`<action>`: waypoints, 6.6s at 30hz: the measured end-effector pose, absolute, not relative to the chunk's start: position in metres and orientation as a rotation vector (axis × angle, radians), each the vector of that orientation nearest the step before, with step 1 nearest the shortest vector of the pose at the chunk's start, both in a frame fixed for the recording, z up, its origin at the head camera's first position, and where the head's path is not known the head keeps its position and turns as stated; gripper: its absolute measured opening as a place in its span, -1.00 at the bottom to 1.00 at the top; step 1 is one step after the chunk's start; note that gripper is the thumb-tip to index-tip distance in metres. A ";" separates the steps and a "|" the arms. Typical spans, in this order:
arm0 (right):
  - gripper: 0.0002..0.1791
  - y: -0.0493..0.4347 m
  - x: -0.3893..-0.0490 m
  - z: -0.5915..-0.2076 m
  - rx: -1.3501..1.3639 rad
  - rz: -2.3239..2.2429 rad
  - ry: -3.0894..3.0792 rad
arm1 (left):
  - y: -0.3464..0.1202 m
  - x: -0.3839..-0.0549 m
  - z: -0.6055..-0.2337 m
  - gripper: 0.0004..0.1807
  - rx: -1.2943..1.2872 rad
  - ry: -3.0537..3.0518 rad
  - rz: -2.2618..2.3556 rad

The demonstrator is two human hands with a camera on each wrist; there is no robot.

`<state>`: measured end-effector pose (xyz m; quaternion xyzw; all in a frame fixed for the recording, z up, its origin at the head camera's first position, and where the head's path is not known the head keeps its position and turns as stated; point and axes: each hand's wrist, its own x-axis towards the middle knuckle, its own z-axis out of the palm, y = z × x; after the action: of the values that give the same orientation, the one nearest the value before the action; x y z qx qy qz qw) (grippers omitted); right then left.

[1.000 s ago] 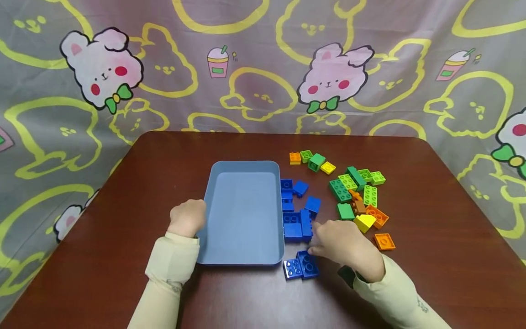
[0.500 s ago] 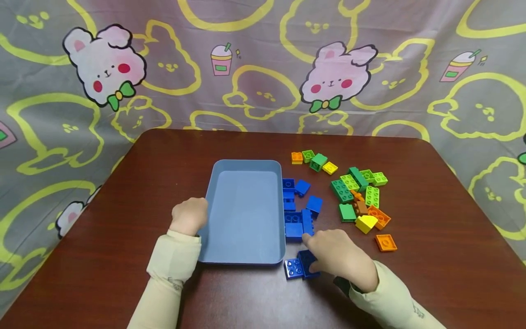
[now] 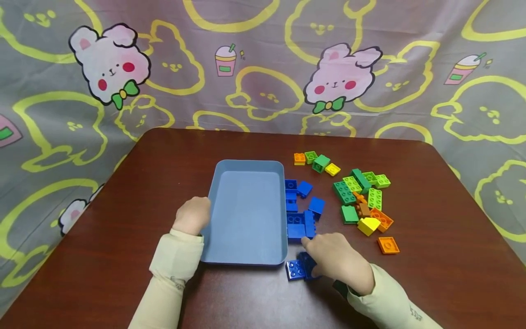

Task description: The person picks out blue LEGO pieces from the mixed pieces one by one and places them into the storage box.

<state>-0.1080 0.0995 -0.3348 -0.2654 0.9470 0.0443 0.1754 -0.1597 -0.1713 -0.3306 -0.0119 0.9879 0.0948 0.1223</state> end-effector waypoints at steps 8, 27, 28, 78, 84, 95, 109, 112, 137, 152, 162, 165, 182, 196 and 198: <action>-0.54 0.099 -0.108 -0.336 -0.767 0.122 2.685 | -0.172 -0.159 -0.331 -0.78 -0.012 2.901 0.322; -0.50 0.095 -0.107 -0.340 -0.770 0.147 2.647 | -0.172 -0.161 -0.334 -0.75 -0.005 2.913 0.291; -0.50 0.095 -0.107 -0.341 -0.771 0.154 2.650 | -0.172 -0.161 -0.333 -0.75 -0.005 2.912 0.294; -0.48 0.108 -0.120 -0.304 -1.031 -0.157 2.822 | -0.171 -0.159 -0.330 -0.72 -0.056 2.926 0.412; -0.47 0.098 -0.128 -0.304 -1.255 -0.152 2.860 | -0.172 -0.159 -0.331 -0.73 -0.047 2.931 0.406; -0.44 0.075 -0.142 -0.310 -1.507 -0.240 2.837 | -0.173 -0.158 -0.333 -0.74 -0.046 2.939 0.413; -0.54 0.042 -0.145 -0.320 -1.860 -0.034 2.712 | -0.173 -0.160 -0.333 -0.74 -0.047 2.938 0.394; -0.54 0.038 -0.143 -0.322 -1.900 0.015 2.697 | -0.173 -0.161 -0.333 -0.73 -0.062 2.926 0.394; -0.72 0.017 -0.138 -0.341 -2.041 0.262 2.588 | -0.172 -0.164 -0.335 -0.74 -0.108 2.912 0.386; -0.69 0.011 -0.137 -0.348 -2.022 0.252 2.552 | -0.171 -0.161 -0.330 -0.75 -0.081 2.925 0.367; -0.71 0.008 -0.135 -0.348 -2.003 0.265 2.531 | -0.172 -0.161 -0.333 -0.74 -0.066 2.950 0.373; -0.69 0.008 -0.134 -0.348 -1.988 0.283 2.521 | -0.172 -0.161 -0.332 -0.74 -0.066 2.947 0.372; -0.65 0.008 -0.133 -0.350 -1.968 0.316 2.555 | -0.172 -0.160 -0.331 -0.75 -0.062 2.939 0.385; -0.71 0.012 -0.130 -0.346 -1.926 0.348 2.584 | -0.173 -0.159 -0.332 -0.76 -0.041 2.955 0.357; -0.73 0.013 -0.130 -0.344 -1.933 0.355 2.591 | -0.173 -0.159 -0.332 -0.76 -0.048 2.950 0.360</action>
<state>-0.1301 0.0133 -0.3445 -0.5935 0.7955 0.1090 -0.0552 -0.1593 -0.1730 -0.3325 -0.0162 0.9890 0.1206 0.0844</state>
